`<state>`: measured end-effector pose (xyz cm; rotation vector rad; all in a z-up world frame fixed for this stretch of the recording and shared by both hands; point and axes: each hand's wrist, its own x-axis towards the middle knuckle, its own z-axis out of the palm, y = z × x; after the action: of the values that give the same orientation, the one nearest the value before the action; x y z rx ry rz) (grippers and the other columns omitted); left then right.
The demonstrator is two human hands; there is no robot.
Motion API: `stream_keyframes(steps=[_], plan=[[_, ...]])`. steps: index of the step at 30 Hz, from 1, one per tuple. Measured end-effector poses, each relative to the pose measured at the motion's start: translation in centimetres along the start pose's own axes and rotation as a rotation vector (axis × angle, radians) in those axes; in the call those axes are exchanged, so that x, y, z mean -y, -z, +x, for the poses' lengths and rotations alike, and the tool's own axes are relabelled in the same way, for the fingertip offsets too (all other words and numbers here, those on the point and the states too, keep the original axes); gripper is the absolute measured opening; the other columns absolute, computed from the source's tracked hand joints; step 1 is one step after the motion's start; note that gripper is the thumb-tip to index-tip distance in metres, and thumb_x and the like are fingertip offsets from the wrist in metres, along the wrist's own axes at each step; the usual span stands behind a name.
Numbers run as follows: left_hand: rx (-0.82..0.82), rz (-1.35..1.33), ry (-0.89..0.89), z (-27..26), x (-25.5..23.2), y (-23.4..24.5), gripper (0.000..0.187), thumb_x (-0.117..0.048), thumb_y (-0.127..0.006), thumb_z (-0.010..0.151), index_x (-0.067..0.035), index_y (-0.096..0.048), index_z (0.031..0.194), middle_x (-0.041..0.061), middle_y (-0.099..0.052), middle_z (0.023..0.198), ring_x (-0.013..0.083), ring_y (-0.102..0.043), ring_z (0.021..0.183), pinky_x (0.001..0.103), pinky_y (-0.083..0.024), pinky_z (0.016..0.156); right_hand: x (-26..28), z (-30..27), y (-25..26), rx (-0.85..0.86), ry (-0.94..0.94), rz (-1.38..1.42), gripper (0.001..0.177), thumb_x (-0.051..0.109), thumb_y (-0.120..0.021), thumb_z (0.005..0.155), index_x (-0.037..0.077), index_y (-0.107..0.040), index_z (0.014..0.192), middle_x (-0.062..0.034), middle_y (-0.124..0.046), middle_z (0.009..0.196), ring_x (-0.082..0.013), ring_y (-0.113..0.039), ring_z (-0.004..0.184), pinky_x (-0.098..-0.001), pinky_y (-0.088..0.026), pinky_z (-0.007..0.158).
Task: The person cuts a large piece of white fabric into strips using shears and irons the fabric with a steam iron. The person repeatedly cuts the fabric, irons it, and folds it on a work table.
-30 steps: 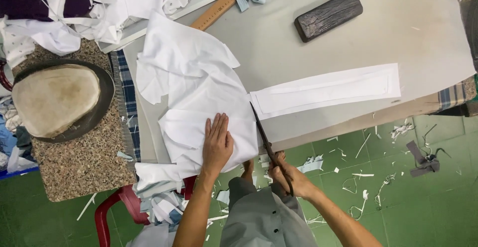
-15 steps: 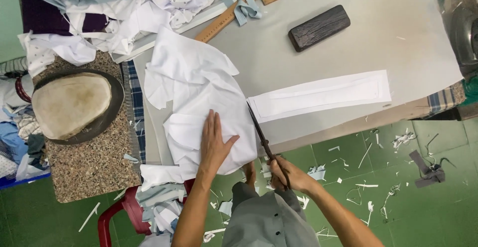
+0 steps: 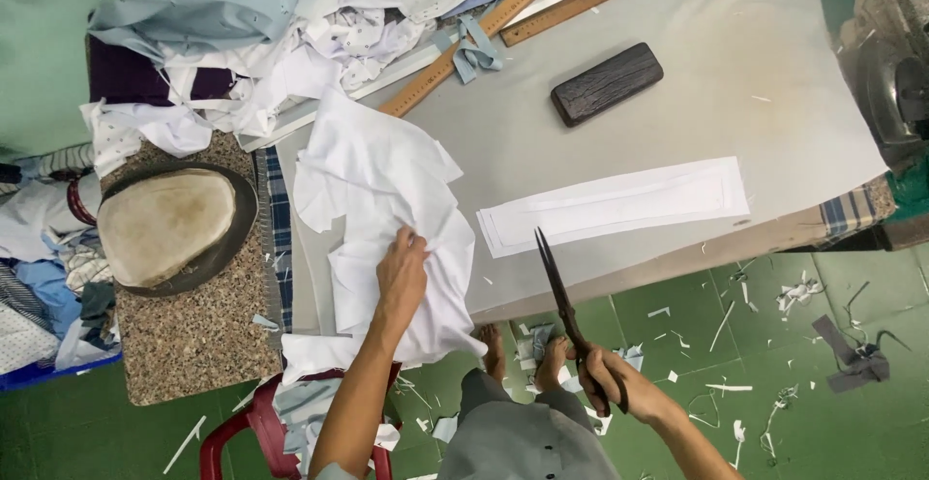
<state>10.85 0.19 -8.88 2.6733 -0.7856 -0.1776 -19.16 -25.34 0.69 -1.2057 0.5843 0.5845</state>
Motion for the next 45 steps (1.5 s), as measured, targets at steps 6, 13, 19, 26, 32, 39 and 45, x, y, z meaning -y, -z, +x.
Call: stream_keyframes(steps=[6,13,19,26,32,39,45], plan=[[0.010,-0.216,0.117,-1.7,2.2,0.3,0.025,-0.001,-0.047,0.102,0.000,-0.056,0.125,0.019,-0.070,0.117,0.0403,-0.069,0.101,0.050,-0.056,0.075,0.0,-0.3,1.0,-0.075,-0.016,0.055,0.072,0.057,-0.038,0.094,-0.006,-0.057,0.124,-0.0080,-0.044,0.063,-0.0212,-0.048,0.047,-0.0381,-0.051,0.046],[0.444,0.041,0.115,-3.4,-0.1,1.8,0.109,-0.058,-0.081,0.079,-0.004,-0.026,0.155,0.021,-0.054,0.133,0.0346,-0.061,0.111,0.046,-0.052,0.091,0.7,0.1,0.9,-0.075,-0.014,0.070,0.070,0.057,-0.039,0.094,-0.003,-0.059,0.124,-0.0072,-0.044,0.064,-0.0208,-0.047,0.050,-0.0363,-0.048,0.048],[0.959,-0.038,-0.411,-7.9,-4.6,3.6,0.006,-0.002,-0.066,0.089,-0.008,-0.066,0.088,0.010,-0.070,0.088,0.0284,-0.067,0.074,0.042,-0.050,0.063,0.6,0.4,1.7,-0.070,0.019,0.081,0.070,0.057,-0.041,0.094,-0.004,-0.059,0.123,-0.0073,-0.045,0.065,-0.0200,-0.048,0.049,-0.0357,-0.048,0.046],[0.688,-0.350,0.360,11.2,1.8,14.3,0.048,-0.019,-0.075,0.083,-0.022,-0.063,0.130,0.002,-0.075,0.112,0.0199,-0.071,0.104,0.036,-0.054,0.094,0.6,-1.3,3.4,-0.161,0.021,0.050,0.071,0.058,-0.039,0.093,-0.002,-0.059,0.127,-0.0074,-0.046,0.068,-0.0209,-0.049,0.051,-0.0359,-0.047,0.048],[-0.548,-0.314,0.165,18.3,11.4,22.6,0.095,-0.014,-0.083,0.136,-0.013,0.006,0.170,0.012,0.013,0.175,0.0277,0.009,0.167,0.048,-0.005,0.144,-1.7,-5.7,6.0,-0.302,0.068,0.158,0.065,0.052,-0.035,0.099,-0.004,-0.060,0.120,-0.0088,-0.044,0.063,-0.0216,-0.047,0.048,-0.0385,-0.048,0.047],[-0.518,-0.262,-0.141,6.4,-8.6,5.1,0.060,-0.013,-0.062,0.107,0.003,-0.035,0.158,0.030,-0.023,0.167,0.0485,-0.023,0.156,0.065,-0.023,0.125,-4.4,-9.5,12.7,-0.369,0.007,0.168,0.071,0.056,-0.037,0.096,-0.007,-0.062,0.116,-0.0100,-0.046,0.060,-0.0218,-0.046,0.049,-0.0380,-0.049,0.056],[0.063,0.114,-0.096,-1.3,-21.9,-6.5,0.077,-0.061,-0.022,0.107,-0.005,-0.020,0.160,0.013,-0.012,0.172,0.0282,-0.008,0.158,0.050,-0.002,0.129,-6.6,-9.5,22.3,-0.305,-0.027,0.041,0.075,0.057,-0.039,0.093,-0.006,-0.058,0.129,-0.0100,-0.049,0.057,-0.0221,-0.048,0.045,-0.0380,-0.050,0.049]])
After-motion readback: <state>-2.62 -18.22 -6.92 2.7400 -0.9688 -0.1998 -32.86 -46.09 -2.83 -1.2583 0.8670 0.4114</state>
